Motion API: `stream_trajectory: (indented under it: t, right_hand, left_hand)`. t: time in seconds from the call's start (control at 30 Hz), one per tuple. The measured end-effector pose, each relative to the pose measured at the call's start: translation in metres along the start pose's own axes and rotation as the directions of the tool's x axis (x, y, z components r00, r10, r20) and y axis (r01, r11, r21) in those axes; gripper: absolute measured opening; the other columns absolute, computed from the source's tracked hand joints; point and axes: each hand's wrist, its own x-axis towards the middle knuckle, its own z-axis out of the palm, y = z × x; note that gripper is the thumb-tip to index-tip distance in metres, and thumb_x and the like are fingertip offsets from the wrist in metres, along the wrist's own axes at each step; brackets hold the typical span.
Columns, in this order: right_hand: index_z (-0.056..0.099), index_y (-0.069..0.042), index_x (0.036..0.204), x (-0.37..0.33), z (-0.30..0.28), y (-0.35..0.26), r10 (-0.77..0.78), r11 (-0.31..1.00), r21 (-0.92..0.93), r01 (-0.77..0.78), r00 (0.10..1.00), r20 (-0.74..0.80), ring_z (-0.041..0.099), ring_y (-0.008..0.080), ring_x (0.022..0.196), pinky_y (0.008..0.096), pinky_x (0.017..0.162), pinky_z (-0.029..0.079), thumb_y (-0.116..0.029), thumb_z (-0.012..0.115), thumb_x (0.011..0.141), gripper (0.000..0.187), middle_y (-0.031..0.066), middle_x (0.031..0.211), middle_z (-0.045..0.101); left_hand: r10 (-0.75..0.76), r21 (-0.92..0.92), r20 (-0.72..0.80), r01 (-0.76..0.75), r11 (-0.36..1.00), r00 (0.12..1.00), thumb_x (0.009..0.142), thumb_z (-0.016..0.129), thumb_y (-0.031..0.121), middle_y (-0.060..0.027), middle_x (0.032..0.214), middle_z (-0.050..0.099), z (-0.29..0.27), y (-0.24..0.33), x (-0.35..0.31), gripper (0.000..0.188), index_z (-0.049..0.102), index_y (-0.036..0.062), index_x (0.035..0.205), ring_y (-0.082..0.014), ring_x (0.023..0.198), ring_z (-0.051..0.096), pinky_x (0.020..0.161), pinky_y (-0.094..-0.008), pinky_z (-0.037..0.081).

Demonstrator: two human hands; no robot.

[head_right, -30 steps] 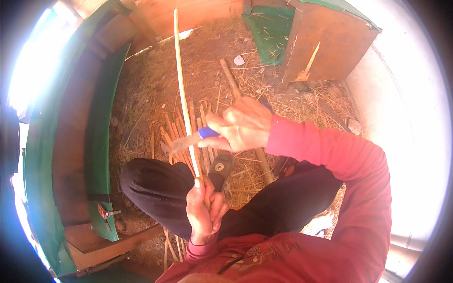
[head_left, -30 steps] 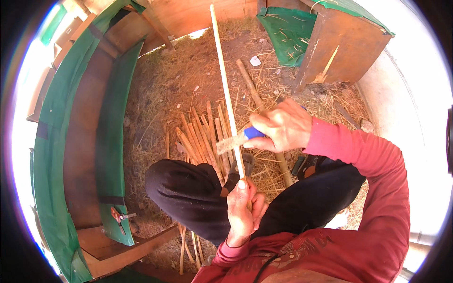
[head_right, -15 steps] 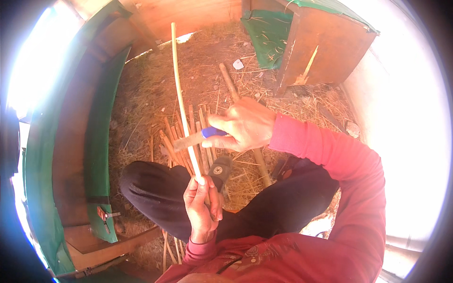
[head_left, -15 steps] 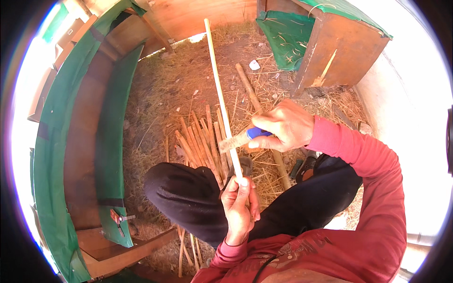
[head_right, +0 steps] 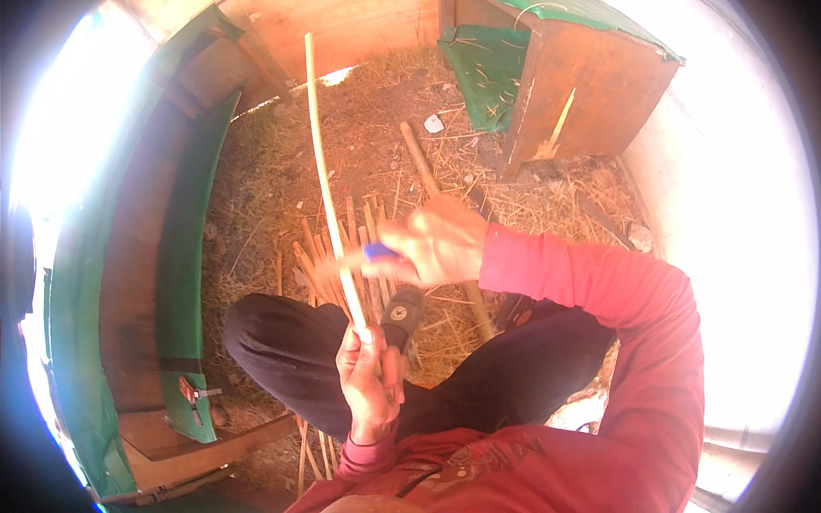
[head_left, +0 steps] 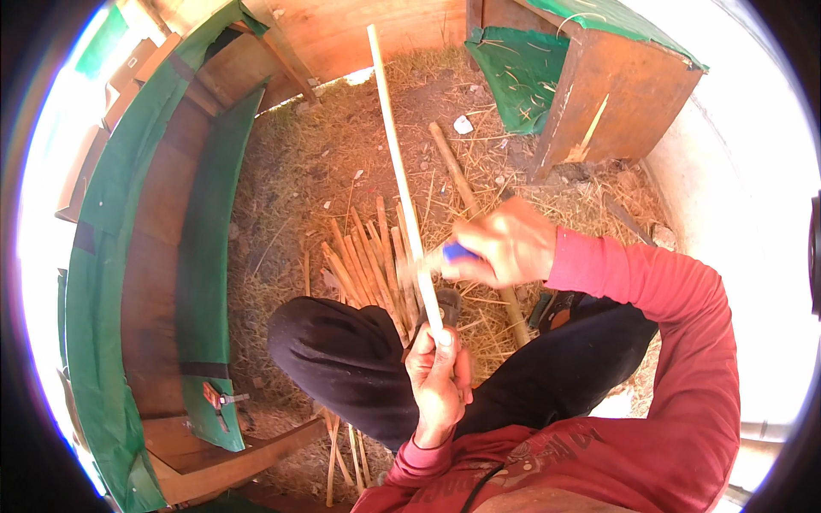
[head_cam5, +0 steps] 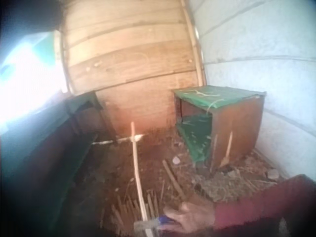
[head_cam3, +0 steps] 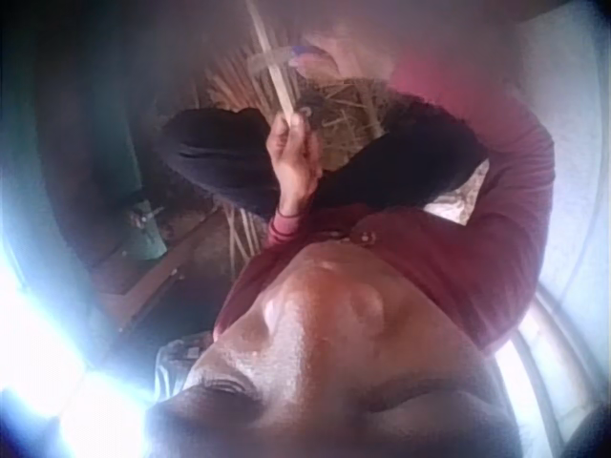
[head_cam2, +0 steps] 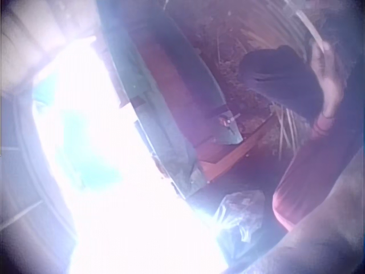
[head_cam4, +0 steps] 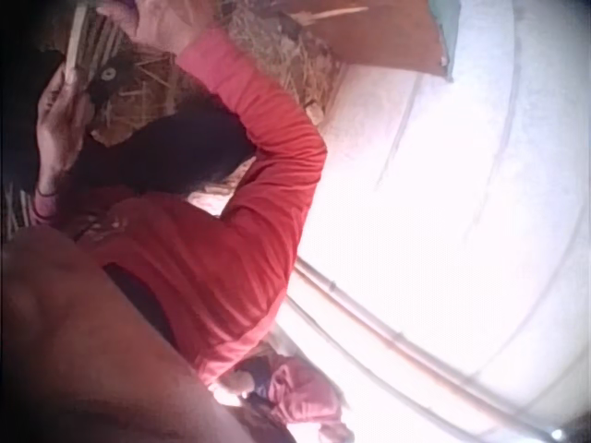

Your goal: The person sits on the ground and uses a small axe to sharpen a thin wooden stick. They hold the stick vertically in their left hand and repeatedly strike it with the axe in their right hand to create a pointed tip. The person rotates the stick occasionally to ensure even sharpening.

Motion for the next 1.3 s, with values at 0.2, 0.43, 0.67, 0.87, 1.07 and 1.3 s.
stream_trajectory:
  t: [0.2,0.43,0.67,0.87,1.07,1.3]
  right_hand:
    - [0.053,-0.005,0.074,0.019,-0.017,0.035,0.166,0.982,-0.035,-0.184,0.941,-0.293,0.053,0.0341,0.044,0.0420,0.041,0.040,-0.036,0.059,0.091,0.036,0.0144,0.052,0.050]
    - [0.055,-0.005,0.083,0.004,-0.002,0.008,-0.131,0.989,0.072,0.133,0.991,-0.024,0.057,0.0308,0.051,0.0409,0.042,0.040,-0.041,0.070,0.080,0.039,0.0096,0.063,0.055]
    - [0.057,-0.004,0.086,0.015,0.003,0.020,-0.187,0.976,-0.136,0.168,0.972,-0.144,0.057,0.0289,0.047,0.0400,0.039,0.041,-0.040,0.070,0.079,0.039,0.0087,0.056,0.053]
    - [0.055,-0.004,0.077,0.045,-0.040,0.080,0.295,0.896,-0.175,-0.408,0.842,-0.452,0.049,0.0294,0.037,0.0415,0.037,0.038,-0.036,0.049,0.096,0.038,0.0142,0.045,0.047]
    - [0.055,-0.005,0.071,0.023,-0.026,0.062,0.065,0.997,-0.017,-0.078,0.919,-0.388,0.049,0.0246,0.036,0.0381,0.036,0.038,-0.046,0.050,0.095,0.047,0.0098,0.044,0.046]
    - [0.056,-0.005,0.074,0.024,-0.018,0.038,0.050,0.997,-0.037,-0.062,0.963,-0.266,0.052,0.0312,0.041,0.0403,0.039,0.038,-0.035,0.059,0.091,0.035,0.0140,0.049,0.048]
  left_hand:
    - [-0.126,-0.109,0.131,0.141,0.984,0.983,0.100,0.044,0.033,0.0006,0.041,0.031,-0.001,0.003,-0.009,0.032,0.044,0.0073,0.081,-0.0089,0.027,0.025,0.031,-0.0235,0.020]
    - [-0.140,-0.108,0.103,0.151,0.983,0.985,0.100,0.044,0.037,0.0004,0.040,0.031,-0.001,0.007,-0.009,0.035,0.043,0.0077,0.081,-0.0098,0.026,0.024,0.031,-0.0236,0.019]
    - [-0.136,-0.133,0.105,0.150,0.980,0.985,0.100,0.044,0.035,0.0016,0.043,0.030,-0.004,0.008,-0.006,0.034,0.040,0.0076,0.080,-0.0090,0.027,0.024,0.030,-0.0235,0.019]
    - [-0.155,-0.156,0.192,0.186,0.970,0.969,0.100,0.046,0.032,0.0021,0.047,0.031,-0.012,0.004,-0.028,0.034,0.042,0.0058,0.078,-0.0078,0.030,0.026,0.031,-0.0229,0.018]
    - [-0.140,-0.142,0.155,0.163,0.976,0.978,0.100,0.045,0.032,0.0021,0.048,0.032,-0.014,-0.003,-0.019,0.035,0.042,0.0053,0.078,-0.0070,0.030,0.025,0.031,-0.0223,0.019]
    - [-0.170,-0.131,0.182,0.195,0.972,0.969,0.100,0.046,0.031,0.0024,0.049,0.031,-0.017,-0.002,-0.032,0.033,0.042,0.0058,0.078,-0.0065,0.031,0.025,0.031,-0.0226,0.019]
